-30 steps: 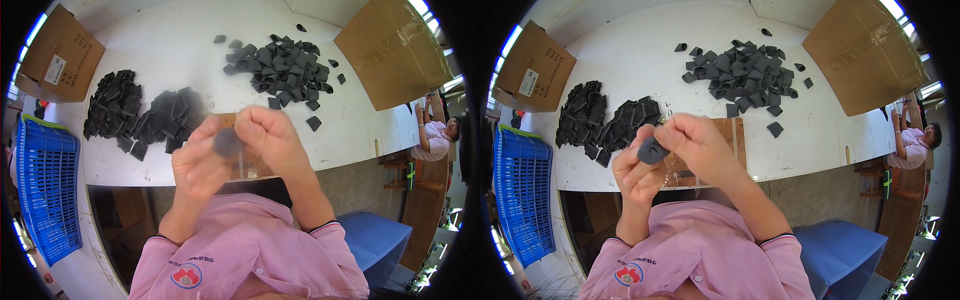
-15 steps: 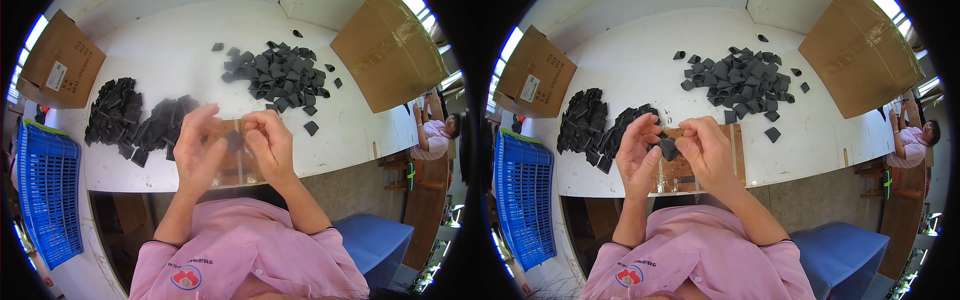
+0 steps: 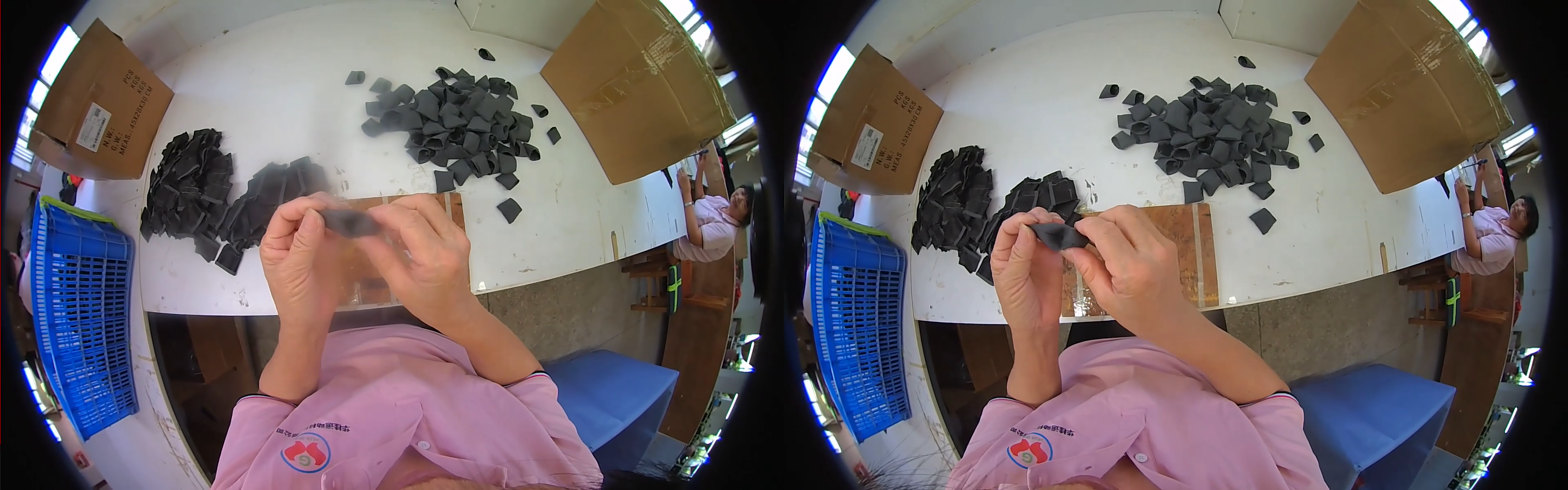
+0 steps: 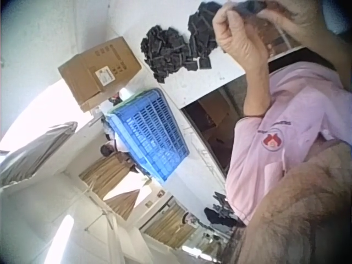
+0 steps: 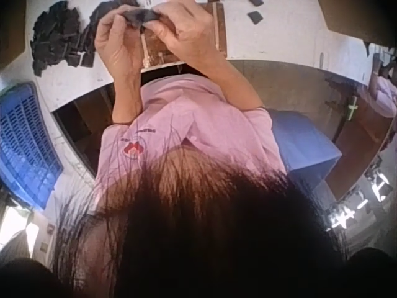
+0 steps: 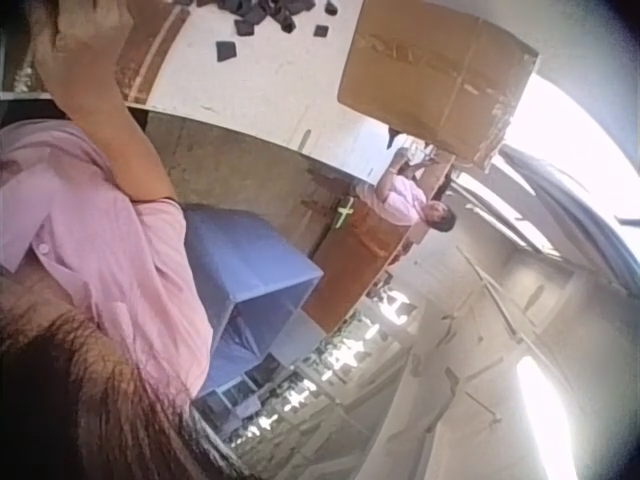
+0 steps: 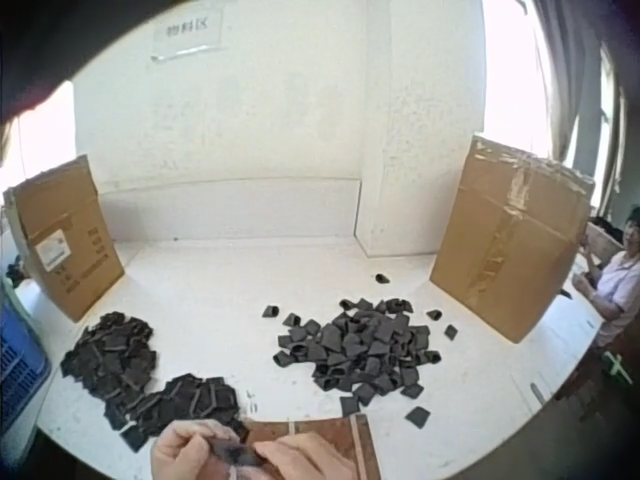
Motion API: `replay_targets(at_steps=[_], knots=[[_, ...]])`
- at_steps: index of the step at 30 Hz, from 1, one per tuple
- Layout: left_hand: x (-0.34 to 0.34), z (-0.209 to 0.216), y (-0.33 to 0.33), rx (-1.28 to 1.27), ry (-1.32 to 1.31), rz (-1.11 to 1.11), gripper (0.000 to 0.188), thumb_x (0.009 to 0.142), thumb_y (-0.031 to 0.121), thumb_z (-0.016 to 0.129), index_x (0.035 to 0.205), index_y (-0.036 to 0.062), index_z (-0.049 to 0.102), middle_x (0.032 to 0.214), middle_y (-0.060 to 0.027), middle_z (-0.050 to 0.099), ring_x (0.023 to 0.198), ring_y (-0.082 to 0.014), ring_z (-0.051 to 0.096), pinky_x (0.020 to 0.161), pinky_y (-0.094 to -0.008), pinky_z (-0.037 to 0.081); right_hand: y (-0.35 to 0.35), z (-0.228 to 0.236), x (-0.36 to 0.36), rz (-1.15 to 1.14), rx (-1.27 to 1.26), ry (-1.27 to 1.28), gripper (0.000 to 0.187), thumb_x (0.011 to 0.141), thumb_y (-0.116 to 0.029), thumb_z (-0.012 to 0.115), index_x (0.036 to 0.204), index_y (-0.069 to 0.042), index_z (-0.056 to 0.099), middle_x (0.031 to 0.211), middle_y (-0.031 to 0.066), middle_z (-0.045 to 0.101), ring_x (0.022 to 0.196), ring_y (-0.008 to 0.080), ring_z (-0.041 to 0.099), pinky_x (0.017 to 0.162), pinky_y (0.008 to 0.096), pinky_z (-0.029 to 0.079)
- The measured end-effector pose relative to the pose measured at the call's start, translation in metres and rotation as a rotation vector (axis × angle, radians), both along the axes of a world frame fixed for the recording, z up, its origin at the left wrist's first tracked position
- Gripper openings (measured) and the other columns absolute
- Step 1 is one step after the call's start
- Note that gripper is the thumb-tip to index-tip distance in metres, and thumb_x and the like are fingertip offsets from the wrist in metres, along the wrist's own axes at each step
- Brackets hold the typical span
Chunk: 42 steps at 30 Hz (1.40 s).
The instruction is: Inspecting and sorting small black rubber components at a workbench in a manufacturing environment.
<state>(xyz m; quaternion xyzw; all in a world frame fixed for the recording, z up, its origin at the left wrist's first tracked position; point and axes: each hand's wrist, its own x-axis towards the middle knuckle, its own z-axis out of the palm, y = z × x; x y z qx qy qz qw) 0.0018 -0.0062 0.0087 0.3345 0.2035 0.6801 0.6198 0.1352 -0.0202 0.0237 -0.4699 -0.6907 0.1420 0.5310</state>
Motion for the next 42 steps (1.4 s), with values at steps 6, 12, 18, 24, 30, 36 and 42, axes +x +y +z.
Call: replay_targets(at_steps=[6, 12, 18, 24, 30, 36, 42], knots=[[0.002, -0.007, -0.007, -0.06, 0.032, -0.021, 0.009, 0.09, 0.009, 0.057, 0.093, 0.0006, 0.058, 0.093, -0.0096, 0.058, 0.089, -0.0179, 0.054, 0.084, -0.0312, 0.043, 0.009, -0.016, 0.005, 0.037, 0.081, 0.049, 0.015, 0.069, 0.001, 0.071, 0.08, 0.0, 0.061, 0.072, 0.0084, 0.056, 0.062, 0.0213, 0.056, 0.051, 0.0309, 0.044], [0.0, -0.005, -0.003, -0.107, -0.077, -0.071, 0.009, 0.09, 0.01, 0.057, 0.092, 0.0014, 0.057, 0.094, -0.0095, 0.056, 0.089, -0.0182, 0.053, 0.085, -0.0313, 0.043, 0.01, -0.011, 0.007, 0.123, -0.083, 0.157, 0.013, 0.069, -0.001, 0.071, 0.079, -0.001, 0.063, 0.071, 0.0083, 0.056, 0.061, 0.0212, 0.055, 0.052, 0.0295, 0.043], [0.001, -0.008, -0.011, -0.14, -0.05, -0.006, 0.008, 0.09, 0.008, 0.056, 0.092, 0.0007, 0.056, 0.095, -0.0092, 0.058, 0.087, -0.0162, 0.053, 0.081, -0.03, 0.044, 0.019, -0.014, 0.015, 0.196, -0.036, 0.071, 0.012, 0.071, -0.004, 0.071, 0.079, -0.002, 0.062, 0.07, 0.008, 0.057, 0.061, 0.0212, 0.053, 0.053, 0.0303, 0.043], [-0.001, -0.005, -0.008, 0.107, 0.4, 0.103, 0.014, 0.086, -0.001, 0.054, 0.1, -0.0022, 0.057, 0.098, -0.0095, 0.06, 0.088, -0.0127, 0.055, 0.079, -0.0254, 0.044, 0.018, -0.024, 0.016, 0.191, 0.034, 0.152, 0.012, 0.073, -0.005, 0.07, 0.078, -0.001, 0.06, 0.072, 0.0085, 0.057, 0.064, 0.0226, 0.054, 0.055, 0.0312, 0.043], [0.0, 0.007, 0.006, 0.303, 0.851, 0.136, 0.021, 0.075, -0.006, 0.06, 0.094, 0.0007, 0.066, 0.088, -0.0078, 0.063, 0.083, -0.0146, 0.058, 0.074, -0.0254, 0.045, 0.01, -0.018, 0.014, 0.122, -0.032, 0.075, 0.011, 0.073, -0.004, 0.069, 0.081, -0.001, 0.061, 0.072, 0.0081, 0.058, 0.065, 0.0226, 0.057, 0.056, 0.0324, 0.045], [0.004, -0.003, 0.011, 0.438, 0.795, 0.304, 0.015, 0.074, -0.006, 0.064, 0.088, -0.0013, 0.067, 0.08, -0.0091, 0.061, 0.067, -0.0123, 0.053, 0.054, -0.0194, 0.037, 0.01, -0.022, 0.01, 0.089, 0.094, 0.032, 0.013, 0.072, 0.002, 0.064, 0.085, 0.0, 0.063, 0.073, 0.0115, 0.059, 0.063, 0.0255, 0.056, 0.055, 0.0327, 0.045], [0.009, -0.011, 0.01, 0.423, 0.804, 0.336, 0.01, 0.08, 0.004, 0.066, 0.087, -0.0026, 0.063, 0.082, -0.0096, 0.058, 0.073, -0.0152, 0.052, 0.065, -0.0236, 0.041, 0.011, -0.032, 0.005, 0.041, 0.157, 0.083, 0.014, 0.072, -0.004, 0.069, 0.083, -0.002, 0.062, 0.074, 0.0085, 0.057, 0.064, 0.0245, 0.056, 0.055, 0.0325, 0.045]])
